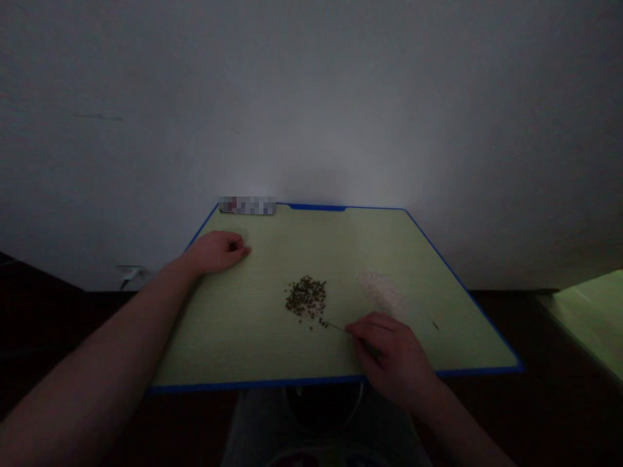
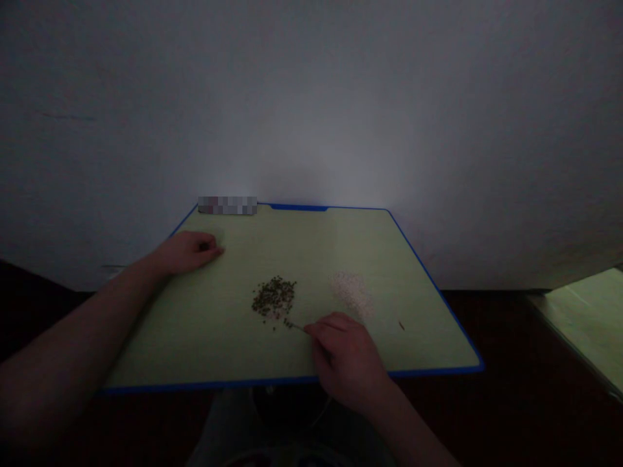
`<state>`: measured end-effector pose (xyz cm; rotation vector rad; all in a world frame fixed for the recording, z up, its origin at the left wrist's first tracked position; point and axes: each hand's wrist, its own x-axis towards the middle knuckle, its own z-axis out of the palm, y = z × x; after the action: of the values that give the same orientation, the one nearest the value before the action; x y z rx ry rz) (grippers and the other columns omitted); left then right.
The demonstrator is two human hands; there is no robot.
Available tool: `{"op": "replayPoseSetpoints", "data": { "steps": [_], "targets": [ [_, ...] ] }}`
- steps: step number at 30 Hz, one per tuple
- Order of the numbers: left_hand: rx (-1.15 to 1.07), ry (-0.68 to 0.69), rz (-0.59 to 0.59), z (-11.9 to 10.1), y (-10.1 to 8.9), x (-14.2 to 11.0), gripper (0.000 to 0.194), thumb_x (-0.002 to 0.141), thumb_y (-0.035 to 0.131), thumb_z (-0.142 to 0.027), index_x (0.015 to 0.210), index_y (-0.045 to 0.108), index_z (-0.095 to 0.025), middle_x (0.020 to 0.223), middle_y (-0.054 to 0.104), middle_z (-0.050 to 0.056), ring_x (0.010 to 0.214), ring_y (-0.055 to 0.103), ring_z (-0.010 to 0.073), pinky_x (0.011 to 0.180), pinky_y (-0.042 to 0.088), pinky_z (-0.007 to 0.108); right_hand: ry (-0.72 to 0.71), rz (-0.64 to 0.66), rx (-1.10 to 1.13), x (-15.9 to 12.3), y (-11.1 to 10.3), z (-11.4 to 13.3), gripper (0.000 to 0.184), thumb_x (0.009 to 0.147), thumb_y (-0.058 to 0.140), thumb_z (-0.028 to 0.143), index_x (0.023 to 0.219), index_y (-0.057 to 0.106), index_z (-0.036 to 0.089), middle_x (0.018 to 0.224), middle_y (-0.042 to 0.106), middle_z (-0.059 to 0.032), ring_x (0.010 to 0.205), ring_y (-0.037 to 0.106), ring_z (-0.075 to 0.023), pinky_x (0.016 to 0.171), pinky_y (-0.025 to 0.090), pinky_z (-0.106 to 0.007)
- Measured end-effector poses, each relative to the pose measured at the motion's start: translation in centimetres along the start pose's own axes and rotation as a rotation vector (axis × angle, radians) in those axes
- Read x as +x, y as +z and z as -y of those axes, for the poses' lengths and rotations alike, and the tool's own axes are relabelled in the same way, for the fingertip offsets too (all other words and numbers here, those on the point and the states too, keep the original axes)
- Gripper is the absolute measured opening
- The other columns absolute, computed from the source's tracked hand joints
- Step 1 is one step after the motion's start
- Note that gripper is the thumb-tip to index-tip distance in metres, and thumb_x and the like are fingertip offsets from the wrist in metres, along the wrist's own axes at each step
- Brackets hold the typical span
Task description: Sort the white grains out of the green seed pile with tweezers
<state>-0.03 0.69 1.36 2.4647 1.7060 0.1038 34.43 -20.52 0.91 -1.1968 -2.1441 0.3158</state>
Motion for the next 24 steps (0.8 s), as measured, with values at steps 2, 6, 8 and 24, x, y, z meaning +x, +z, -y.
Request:
{"op": "replayPoseSetpoints", "data": {
  "steps": [2, 6, 8, 24],
  "targets": [
    [-0.004, 0.001, 0.000, 0.10, 0.04, 0.01, 0.038, 0.080, 0.044, -0.054, 0.068, 0.055, -0.019, 0.065, 0.057, 0.004, 0.062, 0.048, 0.0155, 0.059, 0.031, 0.029, 0.008, 0.000, 0.005, -0.15, 0.01, 0.03, 0.028, 0.083, 0.049, 0.006, 0.099, 0.070, 0.017, 0.084, 0.072, -0.0069, 0.075, 0.066, -0.0184, 0.066, 0.055, -0.032],
    [-0.018, -0.001, 0.005, 0.09, -0.03, -0.05, 0.038, 0.081, 0.044, -0.054, 0.068, 0.055, -0.019, 0.064, 0.057, 0.003, 0.061, 0.049, 0.0155, 0.060, 0.031, 0.030, 0.003, 0.001, 0.007, -0.42, -0.06, 0.17, 0.029, 0.083, 0.049, 0.006, 0.100, 0.069, 0.018, 0.084, 0.072, -0.0069, 0.076, 0.066, -0.0185, 0.066, 0.055, -0.032],
    [-0.021, -0.001, 0.004, 0.06, -0.06, -0.06, 0.039, 0.081, 0.043, -0.054, 0.068, 0.055, -0.019, 0.065, 0.058, 0.003, 0.061, 0.049, 0.0155, 0.060, 0.032, 0.029, 0.003, 0.003, 0.005, -0.49, -0.10, 0.25, 0.028, 0.083, 0.049, 0.006, 0.099, 0.069, 0.017, 0.083, 0.072, -0.0069, 0.075, 0.066, -0.0188, 0.066, 0.055, -0.033],
    [-0.014, -0.011, 0.007, -0.31, -0.19, -0.13, 0.038, 0.080, 0.044, -0.053, 0.067, 0.054, -0.019, 0.063, 0.057, 0.003, 0.060, 0.049, 0.0153, 0.060, 0.032, 0.029, 0.078, -0.065, -0.121, -0.64, 0.36, 0.27, 0.026, 0.083, 0.050, 0.010, 0.097, 0.071, 0.016, 0.082, 0.072, -0.0085, 0.074, 0.067, -0.0208, 0.065, 0.057, -0.034]
  ]
}}
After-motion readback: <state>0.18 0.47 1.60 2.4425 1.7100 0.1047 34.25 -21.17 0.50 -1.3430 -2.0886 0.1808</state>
